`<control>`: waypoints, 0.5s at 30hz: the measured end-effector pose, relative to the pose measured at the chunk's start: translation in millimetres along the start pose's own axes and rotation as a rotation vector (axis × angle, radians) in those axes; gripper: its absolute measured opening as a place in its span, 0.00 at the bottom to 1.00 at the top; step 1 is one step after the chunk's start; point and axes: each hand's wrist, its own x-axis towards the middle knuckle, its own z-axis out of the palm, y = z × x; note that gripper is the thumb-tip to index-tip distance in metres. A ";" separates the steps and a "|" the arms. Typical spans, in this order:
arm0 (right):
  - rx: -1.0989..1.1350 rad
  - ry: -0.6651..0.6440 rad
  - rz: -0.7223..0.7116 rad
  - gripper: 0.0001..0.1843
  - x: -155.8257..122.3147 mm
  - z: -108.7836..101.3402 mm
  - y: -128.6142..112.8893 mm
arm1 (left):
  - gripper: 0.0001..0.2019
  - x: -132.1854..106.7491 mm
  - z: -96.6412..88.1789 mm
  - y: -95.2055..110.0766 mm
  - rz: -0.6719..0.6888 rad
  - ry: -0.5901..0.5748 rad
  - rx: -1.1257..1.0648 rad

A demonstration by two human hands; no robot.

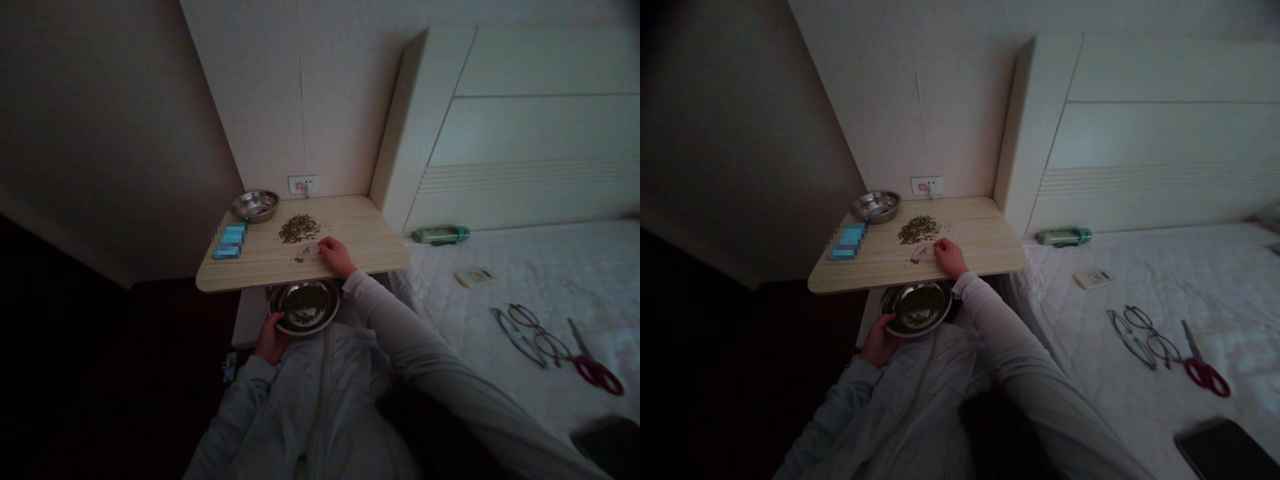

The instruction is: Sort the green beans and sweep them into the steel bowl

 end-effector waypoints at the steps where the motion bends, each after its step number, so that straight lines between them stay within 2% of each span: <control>1: 0.009 -0.010 -0.001 0.08 0.2 0.1 0.5 | 0.06 0.7 -0.7 -0.2 0.001 0.000 -0.002; 10: 0.015 0.004 -0.010 0.09 0.5 1.2 1.5 | 0.06 3.7 -3.7 -1.1 0.008 -0.003 0.003; 15: 0.039 -0.050 -0.009 0.07 0.6 1.5 2.6 | 0.07 2.3 -2.3 -0.8 0.029 -0.008 -0.004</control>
